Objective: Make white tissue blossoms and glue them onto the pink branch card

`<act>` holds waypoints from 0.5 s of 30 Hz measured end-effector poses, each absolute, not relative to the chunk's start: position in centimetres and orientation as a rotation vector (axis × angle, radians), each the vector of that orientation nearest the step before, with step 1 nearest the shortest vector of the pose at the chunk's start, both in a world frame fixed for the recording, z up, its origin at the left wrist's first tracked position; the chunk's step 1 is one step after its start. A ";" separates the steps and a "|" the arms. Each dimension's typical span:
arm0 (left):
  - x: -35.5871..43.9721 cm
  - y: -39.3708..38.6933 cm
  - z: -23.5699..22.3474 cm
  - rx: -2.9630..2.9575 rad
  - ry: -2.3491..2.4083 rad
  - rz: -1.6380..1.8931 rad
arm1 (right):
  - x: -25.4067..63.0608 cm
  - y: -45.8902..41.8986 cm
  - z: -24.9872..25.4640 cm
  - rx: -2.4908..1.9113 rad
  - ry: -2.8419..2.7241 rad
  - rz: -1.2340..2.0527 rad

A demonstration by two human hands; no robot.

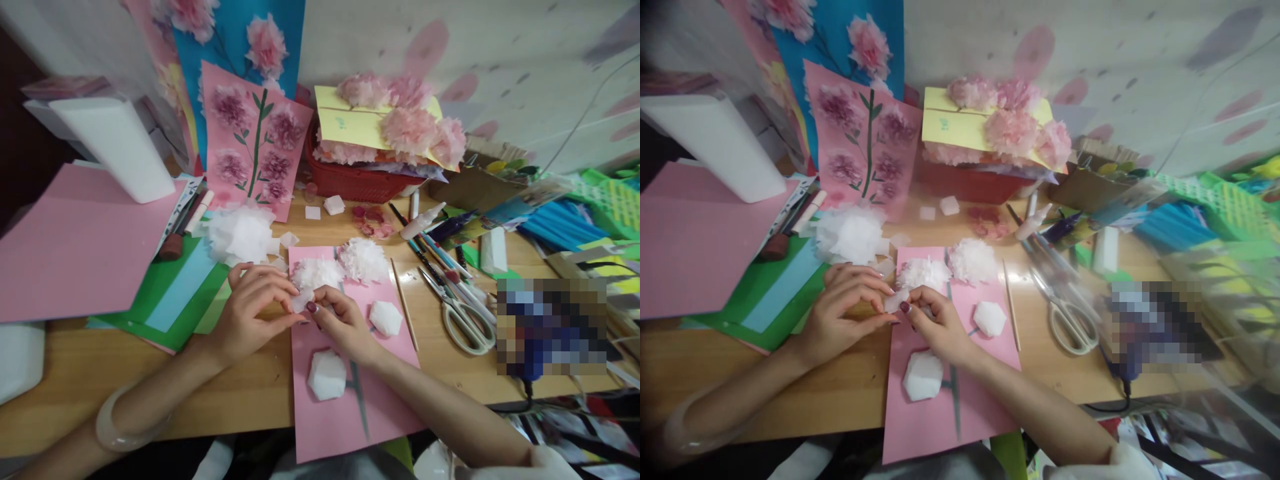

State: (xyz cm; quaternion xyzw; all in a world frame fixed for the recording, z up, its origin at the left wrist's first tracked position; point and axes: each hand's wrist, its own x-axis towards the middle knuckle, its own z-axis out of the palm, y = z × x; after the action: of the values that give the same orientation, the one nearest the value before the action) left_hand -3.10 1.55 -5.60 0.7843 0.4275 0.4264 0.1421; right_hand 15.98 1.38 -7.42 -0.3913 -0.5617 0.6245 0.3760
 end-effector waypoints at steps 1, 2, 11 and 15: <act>-3.0 1.5 -5.7 2.231 1.232 1.210 | 16.0 1.4 -7.4 -1.004 -1.445 1.587; -2.9 1.4 -5.7 2.198 1.238 1.186 | 16.0 1.4 -7.4 -1.001 -1.457 1.575; -3.7 2.1 -6.7 1.820 1.484 1.210 | 16.0 1.5 -7.8 -1.079 -1.511 1.443; -4.3 2.7 -6.6 1.705 1.546 1.247 | 15.8 1.7 -7.8 -1.117 -1.488 1.432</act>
State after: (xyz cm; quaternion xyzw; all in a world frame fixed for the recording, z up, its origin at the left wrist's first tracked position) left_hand -4.30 2.73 -6.58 0.6291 0.5704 0.4601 0.2592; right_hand 15.84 1.72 -7.78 -0.4387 -0.5844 0.5627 0.3866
